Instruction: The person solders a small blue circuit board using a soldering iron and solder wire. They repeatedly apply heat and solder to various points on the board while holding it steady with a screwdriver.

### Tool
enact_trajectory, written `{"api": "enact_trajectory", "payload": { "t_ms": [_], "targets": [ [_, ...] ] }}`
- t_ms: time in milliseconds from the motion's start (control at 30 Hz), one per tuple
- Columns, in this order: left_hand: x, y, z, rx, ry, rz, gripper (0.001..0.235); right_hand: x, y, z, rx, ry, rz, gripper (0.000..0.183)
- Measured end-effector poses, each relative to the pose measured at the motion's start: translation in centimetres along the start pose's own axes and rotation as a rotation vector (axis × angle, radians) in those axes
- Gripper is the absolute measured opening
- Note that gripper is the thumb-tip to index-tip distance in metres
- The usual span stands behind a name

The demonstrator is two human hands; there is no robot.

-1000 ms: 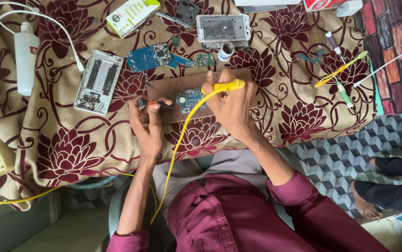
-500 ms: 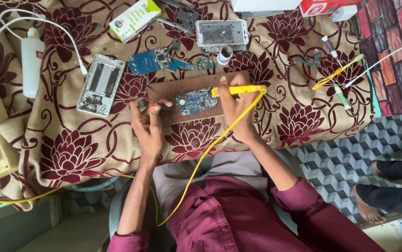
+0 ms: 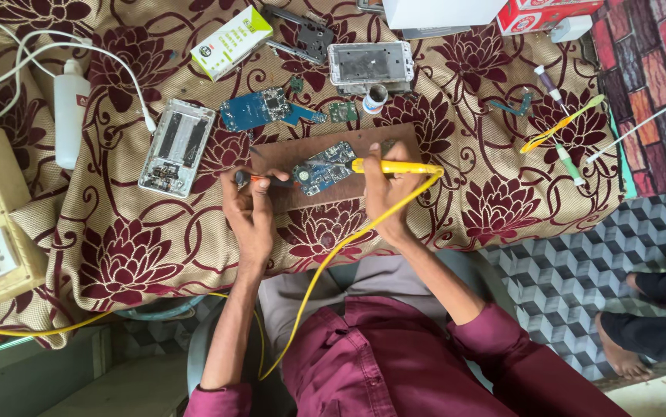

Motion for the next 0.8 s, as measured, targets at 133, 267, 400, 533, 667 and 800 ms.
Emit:
{"api": "enact_trajectory", "payload": {
  "t_ms": [133, 267, 400, 533, 667, 800],
  "targets": [
    [0.0, -0.3, 0.3, 0.069, 0.007, -0.022, 0.012, 0.3, 1.9, 1.1, -0.294, 0.036, -0.204, 0.031],
    [-0.2, -0.6, 0.7, 0.101, 0.053, -0.021, 0.012, 0.2, 3.1, 3.8, -0.354, 0.079, -0.268, 0.03],
    [-0.4, -0.6, 0.9, 0.108, 0.097, -0.027, 0.013, 0.1, 3.8, 6.0, -0.415, 0.009, -0.112, 0.027],
    [0.1, -0.3, 0.8, 0.084, 0.108, -0.023, 0.013, 2.1, 4.1, 7.4, -0.232, -0.168, 0.099, 0.024],
    [0.3, -0.2, 0.7, 0.054, 0.101, -0.045, 0.014, 3.8, 5.8, 8.1, -0.276, -0.201, 0.117, 0.023],
    [0.2, -0.5, 0.9, 0.076, 0.122, -0.03, 0.016, 3.7, 6.1, 8.1, -0.32, -0.204, 0.135, 0.027]
  ]
}}
Point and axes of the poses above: each hand's wrist, its own x-axis away from the middle knuckle, its own z-axis out of the back of the hand, y = z × x, the point moved 8 cm from there along -x, towards the middle knuckle
